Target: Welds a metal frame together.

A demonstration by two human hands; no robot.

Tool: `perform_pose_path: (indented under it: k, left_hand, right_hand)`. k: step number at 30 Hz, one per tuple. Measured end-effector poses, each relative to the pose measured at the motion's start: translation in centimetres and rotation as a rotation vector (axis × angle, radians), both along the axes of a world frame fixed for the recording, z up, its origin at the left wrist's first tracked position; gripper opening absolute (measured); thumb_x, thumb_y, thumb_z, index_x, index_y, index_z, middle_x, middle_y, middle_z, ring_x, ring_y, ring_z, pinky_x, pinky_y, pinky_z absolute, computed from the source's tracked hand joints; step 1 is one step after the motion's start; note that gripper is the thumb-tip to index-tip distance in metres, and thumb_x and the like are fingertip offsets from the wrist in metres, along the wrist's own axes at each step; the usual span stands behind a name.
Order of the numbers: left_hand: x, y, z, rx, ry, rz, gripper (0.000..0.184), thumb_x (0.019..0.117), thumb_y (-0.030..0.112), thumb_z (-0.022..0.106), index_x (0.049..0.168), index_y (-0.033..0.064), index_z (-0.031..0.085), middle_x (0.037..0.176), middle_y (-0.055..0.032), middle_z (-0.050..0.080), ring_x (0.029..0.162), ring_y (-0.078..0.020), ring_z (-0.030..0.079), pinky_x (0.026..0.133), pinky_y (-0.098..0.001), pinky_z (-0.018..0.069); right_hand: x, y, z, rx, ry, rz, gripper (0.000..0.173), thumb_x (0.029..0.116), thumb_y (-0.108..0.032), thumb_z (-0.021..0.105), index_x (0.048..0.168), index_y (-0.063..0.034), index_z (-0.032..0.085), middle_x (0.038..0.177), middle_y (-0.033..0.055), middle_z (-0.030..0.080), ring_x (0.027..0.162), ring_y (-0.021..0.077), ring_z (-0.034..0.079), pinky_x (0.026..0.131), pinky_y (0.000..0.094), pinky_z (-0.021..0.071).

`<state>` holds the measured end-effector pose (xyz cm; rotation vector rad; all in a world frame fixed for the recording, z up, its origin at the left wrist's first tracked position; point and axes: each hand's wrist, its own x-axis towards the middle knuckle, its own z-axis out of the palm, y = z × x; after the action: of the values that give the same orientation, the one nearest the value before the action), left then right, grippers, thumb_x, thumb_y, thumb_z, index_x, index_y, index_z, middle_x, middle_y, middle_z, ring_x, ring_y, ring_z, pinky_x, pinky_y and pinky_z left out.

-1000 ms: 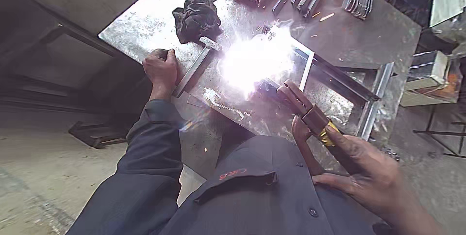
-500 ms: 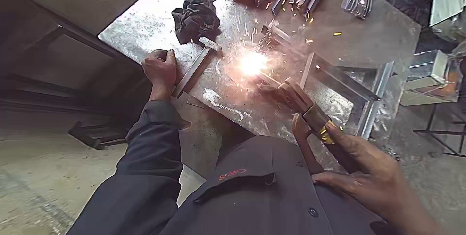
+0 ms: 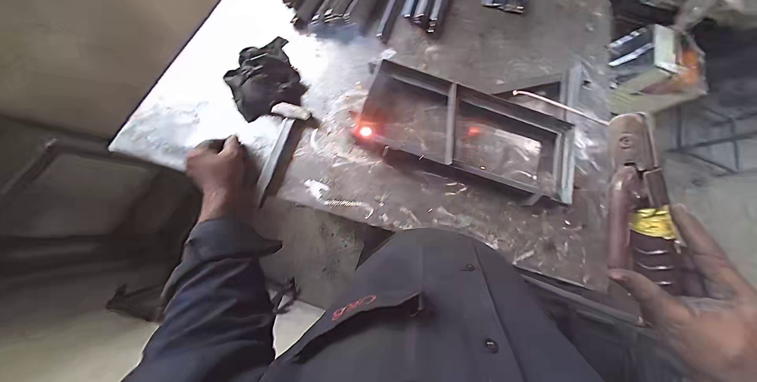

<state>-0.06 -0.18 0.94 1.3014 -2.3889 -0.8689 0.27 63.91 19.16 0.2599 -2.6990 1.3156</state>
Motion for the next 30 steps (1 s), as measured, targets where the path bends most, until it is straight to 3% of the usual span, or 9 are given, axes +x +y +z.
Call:
perform_pose_path:
  k: [1, 3, 6, 8, 12, 19, 21, 30]
  left_hand:
    - [-0.1, -0.3, -0.4, 0.0, -0.005, -0.012, 0.053, 0.0998, 0.046, 0.057, 0.115, -0.0029, 0.068, 0.114, -0.0295, 0.069, 0.11, -0.0458, 0.065, 0.094, -0.071, 0.0467]
    - [-0.4, -0.7, -0.5, 0.01, -0.037, -0.021, 0.055, 0.0989, 0.046, 0.059, 0.122, -0.0035, 0.068, 0.122, -0.028, 0.067, 0.119, -0.04, 0.064, 0.104, -0.0615, 0.0456]
    - [-0.8, -1.1, -0.6, -0.041, -0.063, -0.013, 0.056, 0.0993, 0.047, 0.058, 0.126, -0.0021, 0.068, 0.13, -0.0257, 0.066, 0.128, -0.0346, 0.061, 0.113, -0.0522, 0.0427]
    - [-0.8, -1.4, -1.1, -0.064, -0.058, -0.007, 0.055, 0.0993, 0.047, 0.059, 0.125, 0.0, 0.07, 0.129, -0.0234, 0.067, 0.127, -0.0322, 0.061, 0.113, -0.0501, 0.0427]
    - [-0.6, -0.9, -1.1, -0.079, -0.046, 0.014, 0.057, 0.0981, 0.049, 0.062, 0.125, -0.0002, 0.069, 0.126, -0.0237, 0.068, 0.124, -0.0325, 0.063, 0.111, -0.0503, 0.0435]
    - [-0.6, 0.1, -0.6, -0.089, -0.082, 0.065, 0.059, 0.098, 0.05, 0.062, 0.13, 0.0004, 0.067, 0.133, -0.0238, 0.065, 0.133, -0.0328, 0.057, 0.116, -0.0485, 0.0383]
    - [-0.6, 0.1, -0.6, -0.134, -0.072, 0.03, 0.052, 0.0994, 0.048, 0.061, 0.123, 0.0033, 0.072, 0.126, -0.0206, 0.07, 0.127, -0.03, 0.062, 0.113, -0.0467, 0.0404]
    - [-0.5, -0.3, -1.1, -0.138, -0.078, 0.022, 0.054, 0.0998, 0.05, 0.057, 0.124, 0.0036, 0.071, 0.126, -0.0203, 0.07, 0.126, -0.0307, 0.062, 0.113, -0.0498, 0.041]
  right_hand:
    - [0.8, 0.5, 0.2, 0.055, 0.011, -0.085, 0.109, 0.0733, -0.05, 0.088, 0.153, 0.0041, 0.038, 0.14, 0.0061, 0.06, 0.111, -0.0034, 0.063, 0.094, 0.0144, 0.054]
    - [1.9, 1.3, 0.3, 0.144, 0.013, -0.216, 0.11, 0.0734, -0.06, 0.084, 0.153, 0.0029, 0.041, 0.135, 0.011, 0.062, 0.104, -0.0055, 0.062, 0.089, 0.0123, 0.0523]
    - [2.7, 2.0, -0.5, 0.222, 0.002, -0.328, 0.108, 0.072, -0.07, 0.079, 0.152, -0.0048, 0.047, 0.127, 0.0124, 0.067, 0.096, -0.0008, 0.064, 0.084, 0.0176, 0.0535]
    - [3.1, 2.1, -1.3, 0.29, 0.013, -0.363, 0.107, 0.0722, -0.074, 0.076, 0.151, -0.0071, 0.05, 0.124, 0.0152, 0.069, 0.095, 0.0065, 0.065, 0.084, 0.0251, 0.0544]
    - [3.4, 2.4, -2.8, 0.343, 0.026, -0.379, 0.105, 0.0736, -0.077, 0.073, 0.152, -0.0119, 0.05, 0.119, 0.0179, 0.071, 0.093, 0.0161, 0.067, 0.082, 0.0349, 0.056]
    - [3.5, 2.5, -3.4, 0.375, 0.023, -0.388, 0.104, 0.0746, -0.077, 0.072, 0.153, -0.0136, 0.049, 0.112, 0.0184, 0.071, 0.085, 0.0177, 0.066, 0.077, 0.0374, 0.0552]
    - [3.4, 2.6, -3.5, 0.381, 0.014, -0.387, 0.104, 0.0744, -0.078, 0.071, 0.154, -0.0142, 0.049, 0.111, 0.0185, 0.072, 0.085, 0.0188, 0.066, 0.077, 0.0387, 0.0549]
    - [3.0, 2.5, -3.4, 0.393, -0.015, -0.398, 0.104, 0.0736, -0.079, 0.071, 0.154, -0.0172, 0.049, 0.109, 0.0187, 0.072, 0.083, 0.0228, 0.066, 0.075, 0.044, 0.0549]
